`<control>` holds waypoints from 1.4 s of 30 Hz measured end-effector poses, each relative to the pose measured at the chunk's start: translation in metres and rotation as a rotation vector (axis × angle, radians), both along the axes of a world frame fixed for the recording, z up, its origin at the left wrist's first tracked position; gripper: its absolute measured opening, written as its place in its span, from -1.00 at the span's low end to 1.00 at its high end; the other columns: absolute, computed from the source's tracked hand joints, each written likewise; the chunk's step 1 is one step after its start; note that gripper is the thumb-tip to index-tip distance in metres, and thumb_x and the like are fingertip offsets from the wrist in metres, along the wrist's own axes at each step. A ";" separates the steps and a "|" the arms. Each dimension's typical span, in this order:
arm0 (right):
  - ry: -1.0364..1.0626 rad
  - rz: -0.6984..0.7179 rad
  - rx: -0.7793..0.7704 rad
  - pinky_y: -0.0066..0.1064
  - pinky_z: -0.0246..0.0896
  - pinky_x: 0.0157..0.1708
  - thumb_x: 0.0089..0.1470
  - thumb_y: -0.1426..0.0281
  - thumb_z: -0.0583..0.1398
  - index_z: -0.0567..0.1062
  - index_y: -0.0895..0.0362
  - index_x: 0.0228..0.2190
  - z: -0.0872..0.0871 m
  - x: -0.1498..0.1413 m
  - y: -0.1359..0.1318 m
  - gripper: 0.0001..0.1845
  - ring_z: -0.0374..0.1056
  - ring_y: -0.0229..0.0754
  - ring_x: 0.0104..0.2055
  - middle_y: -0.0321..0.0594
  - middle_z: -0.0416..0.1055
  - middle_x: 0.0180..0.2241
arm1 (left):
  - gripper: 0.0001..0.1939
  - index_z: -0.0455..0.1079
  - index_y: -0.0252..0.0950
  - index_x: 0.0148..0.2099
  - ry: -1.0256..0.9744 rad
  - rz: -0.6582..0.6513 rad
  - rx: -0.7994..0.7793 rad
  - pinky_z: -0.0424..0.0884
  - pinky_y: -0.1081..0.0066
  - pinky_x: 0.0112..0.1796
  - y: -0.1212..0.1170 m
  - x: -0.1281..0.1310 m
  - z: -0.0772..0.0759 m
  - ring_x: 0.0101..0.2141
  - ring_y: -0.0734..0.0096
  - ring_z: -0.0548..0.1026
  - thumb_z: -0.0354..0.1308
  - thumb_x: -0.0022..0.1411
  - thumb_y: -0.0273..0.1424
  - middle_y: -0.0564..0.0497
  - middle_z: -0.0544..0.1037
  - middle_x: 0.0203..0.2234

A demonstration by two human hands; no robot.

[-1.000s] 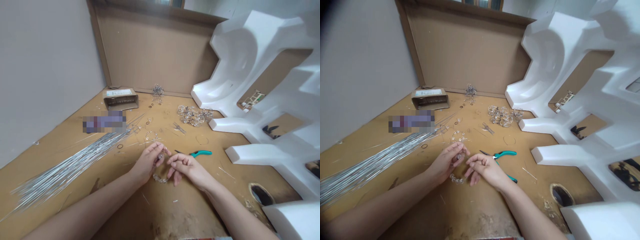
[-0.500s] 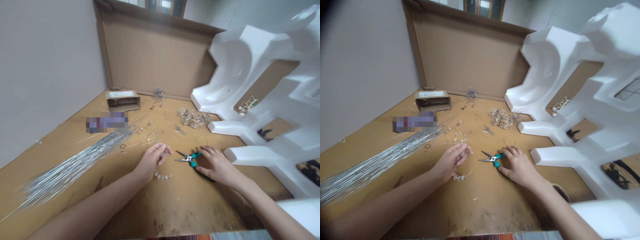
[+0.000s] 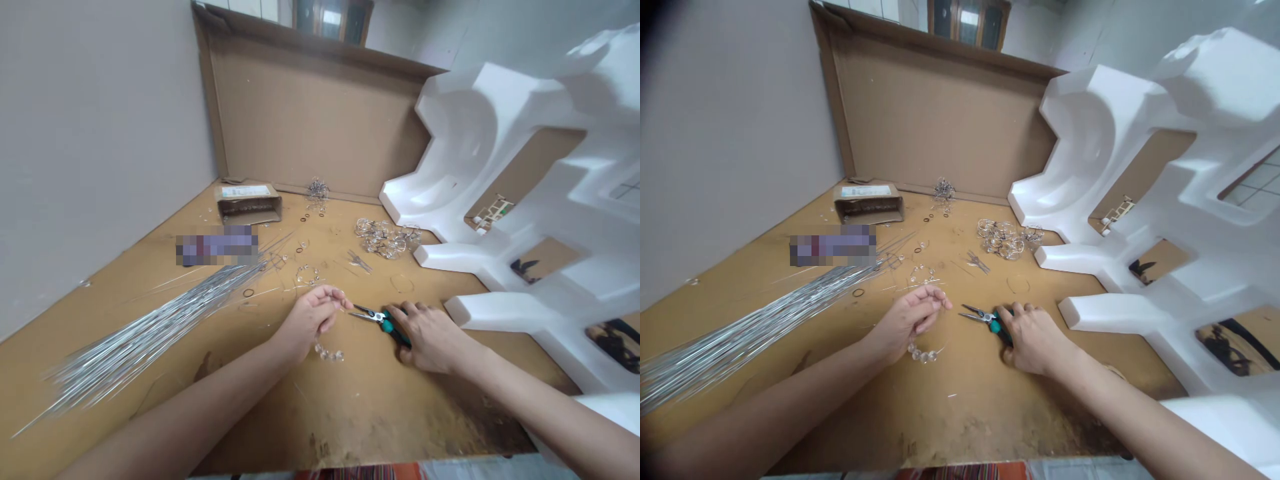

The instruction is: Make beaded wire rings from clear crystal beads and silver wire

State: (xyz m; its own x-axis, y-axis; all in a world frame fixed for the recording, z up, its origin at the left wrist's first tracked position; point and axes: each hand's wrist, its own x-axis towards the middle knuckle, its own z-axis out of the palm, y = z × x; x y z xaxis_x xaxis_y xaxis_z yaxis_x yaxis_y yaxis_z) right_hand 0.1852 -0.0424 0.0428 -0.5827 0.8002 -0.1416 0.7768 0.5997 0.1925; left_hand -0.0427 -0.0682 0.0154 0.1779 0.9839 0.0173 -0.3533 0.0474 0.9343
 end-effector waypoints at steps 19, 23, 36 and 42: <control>0.304 -0.169 -0.189 -0.33 0.10 -0.39 -0.14 0.35 0.04 0.34 0.19 -0.26 0.000 0.020 0.006 -0.67 0.29 -0.11 -0.40 -0.10 0.36 -0.40 | -0.92 0.27 -0.34 -0.34 -0.070 -0.033 -0.056 -0.07 0.58 -0.65 0.002 0.000 -0.003 -0.70 0.74 0.08 0.07 0.03 -0.48 0.01 0.49 -0.43; 0.948 -0.270 -1.027 -0.25 0.21 -0.32 -0.12 0.29 0.02 0.30 0.17 -0.23 0.001 0.027 -0.003 -0.64 0.34 -0.07 -0.31 -0.08 0.39 -0.31 | -0.91 0.28 -0.37 -0.36 -0.209 -0.049 -0.132 -0.05 0.61 -0.67 0.002 -0.002 -0.002 -0.71 0.77 0.07 0.09 -0.01 -0.53 0.00 0.46 -0.43; 0.608 -0.207 -0.469 -0.40 0.06 -0.45 -0.19 0.43 0.08 0.32 0.10 -0.30 0.036 0.006 -0.027 -0.71 0.23 -0.22 -0.46 -0.30 0.31 -0.48 | -0.90 0.28 -0.37 -0.35 -0.211 -0.040 -0.148 -0.06 0.61 -0.68 0.007 -0.005 -0.006 -0.72 0.77 0.06 0.07 -0.01 -0.56 0.00 0.46 -0.42; 0.258 -0.074 -0.100 -0.39 0.02 -0.43 -0.19 0.43 0.08 0.30 0.08 -0.20 0.049 0.000 -0.030 -0.61 0.25 -0.19 -0.43 -0.25 0.35 -0.39 | -0.94 0.26 -0.34 -0.34 0.070 0.091 0.044 0.03 0.55 -0.60 0.000 0.001 -0.002 -0.69 0.73 0.12 0.01 0.06 -0.51 0.03 0.48 -0.41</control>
State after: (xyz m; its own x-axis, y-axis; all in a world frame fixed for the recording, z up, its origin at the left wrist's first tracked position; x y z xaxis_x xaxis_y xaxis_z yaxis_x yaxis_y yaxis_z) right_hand 0.1849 -0.0721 0.0915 -0.5503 0.8314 -0.0764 0.8347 0.5456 -0.0747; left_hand -0.0421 -0.0681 0.0137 0.0901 0.9946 0.0514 -0.2880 -0.0234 0.9574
